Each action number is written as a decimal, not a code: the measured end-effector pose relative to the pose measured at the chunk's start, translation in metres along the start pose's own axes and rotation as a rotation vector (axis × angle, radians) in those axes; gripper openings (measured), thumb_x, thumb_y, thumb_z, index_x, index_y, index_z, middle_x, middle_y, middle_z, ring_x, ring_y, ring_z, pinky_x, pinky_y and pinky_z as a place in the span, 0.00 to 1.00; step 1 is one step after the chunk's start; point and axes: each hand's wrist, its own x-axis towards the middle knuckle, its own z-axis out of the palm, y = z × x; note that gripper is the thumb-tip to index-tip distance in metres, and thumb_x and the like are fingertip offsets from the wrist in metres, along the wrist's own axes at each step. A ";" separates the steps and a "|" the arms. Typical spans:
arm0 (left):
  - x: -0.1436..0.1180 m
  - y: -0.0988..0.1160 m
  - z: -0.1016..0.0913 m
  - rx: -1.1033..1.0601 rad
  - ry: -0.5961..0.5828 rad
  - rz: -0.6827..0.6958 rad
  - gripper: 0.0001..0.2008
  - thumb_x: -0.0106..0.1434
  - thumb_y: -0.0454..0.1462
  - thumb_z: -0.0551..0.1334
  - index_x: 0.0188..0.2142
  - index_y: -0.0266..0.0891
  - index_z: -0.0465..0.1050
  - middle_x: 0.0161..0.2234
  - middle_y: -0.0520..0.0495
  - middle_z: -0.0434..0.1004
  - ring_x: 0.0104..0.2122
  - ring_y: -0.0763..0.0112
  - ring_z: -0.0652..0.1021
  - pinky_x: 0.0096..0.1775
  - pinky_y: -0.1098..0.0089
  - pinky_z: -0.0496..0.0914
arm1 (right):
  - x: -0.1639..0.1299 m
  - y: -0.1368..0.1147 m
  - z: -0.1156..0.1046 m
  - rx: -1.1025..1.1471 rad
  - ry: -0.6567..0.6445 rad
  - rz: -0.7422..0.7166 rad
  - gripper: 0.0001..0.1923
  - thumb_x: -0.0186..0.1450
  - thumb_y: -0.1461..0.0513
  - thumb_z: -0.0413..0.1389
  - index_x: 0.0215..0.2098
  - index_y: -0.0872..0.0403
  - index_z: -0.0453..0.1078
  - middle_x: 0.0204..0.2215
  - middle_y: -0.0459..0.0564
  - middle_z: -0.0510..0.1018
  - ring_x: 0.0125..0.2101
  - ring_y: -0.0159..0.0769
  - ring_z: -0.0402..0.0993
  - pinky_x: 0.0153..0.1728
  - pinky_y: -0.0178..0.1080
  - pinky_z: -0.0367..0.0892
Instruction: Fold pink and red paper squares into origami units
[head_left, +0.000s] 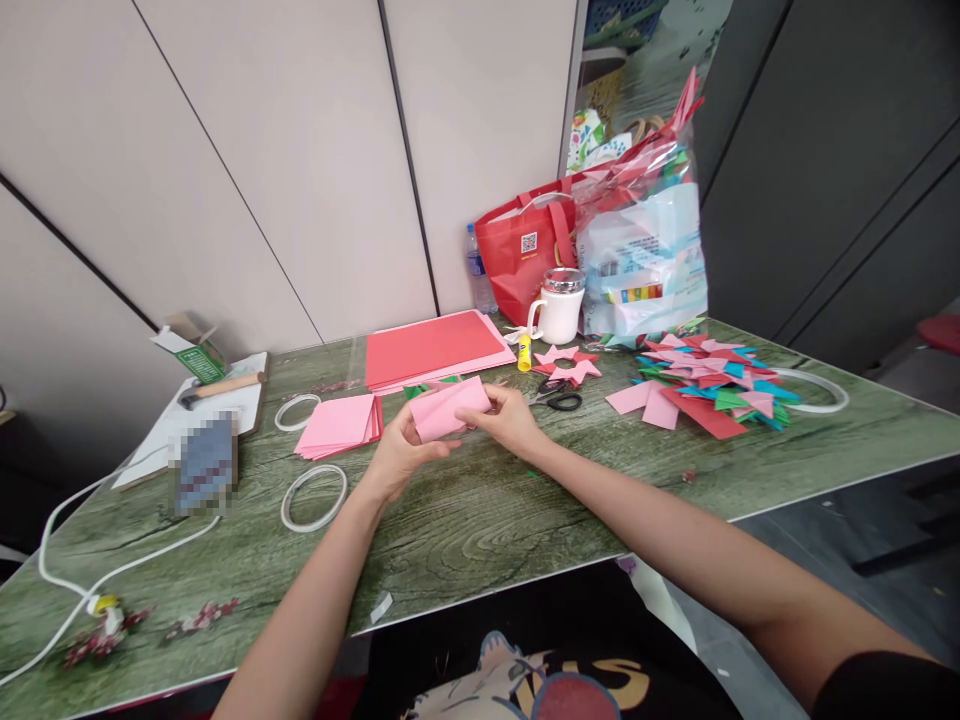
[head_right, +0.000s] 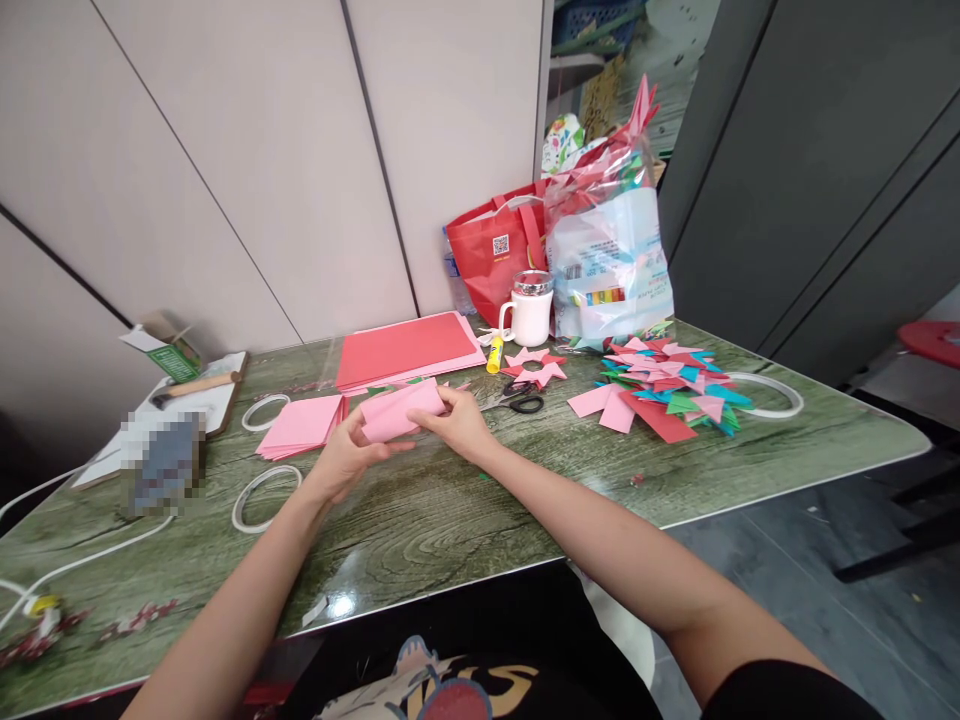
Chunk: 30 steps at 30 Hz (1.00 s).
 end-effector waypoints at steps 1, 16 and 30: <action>0.001 -0.001 0.000 0.033 0.036 0.004 0.38 0.39 0.39 0.71 0.51 0.39 0.62 0.52 0.38 0.66 0.44 0.57 0.73 0.43 0.60 0.69 | -0.001 -0.001 0.001 -0.002 0.004 -0.017 0.16 0.49 0.57 0.60 0.32 0.58 0.68 0.25 0.46 0.72 0.26 0.32 0.68 0.26 0.34 0.65; 0.005 -0.012 -0.010 0.131 0.190 0.043 0.20 0.47 0.40 0.66 0.41 0.36 0.70 0.38 0.44 0.75 0.34 0.64 0.76 0.34 0.65 0.71 | -0.007 -0.005 0.002 0.010 -0.095 -0.105 0.22 0.50 0.60 0.61 0.42 0.54 0.64 0.37 0.49 0.72 0.34 0.35 0.70 0.33 0.35 0.66; 0.006 -0.013 -0.011 0.088 0.231 0.022 0.21 0.43 0.42 0.68 0.37 0.35 0.74 0.33 0.45 0.78 0.31 0.65 0.76 0.31 0.67 0.72 | -0.005 -0.004 0.002 0.024 -0.091 -0.104 0.12 0.51 0.59 0.60 0.32 0.55 0.69 0.32 0.48 0.74 0.34 0.35 0.70 0.34 0.36 0.65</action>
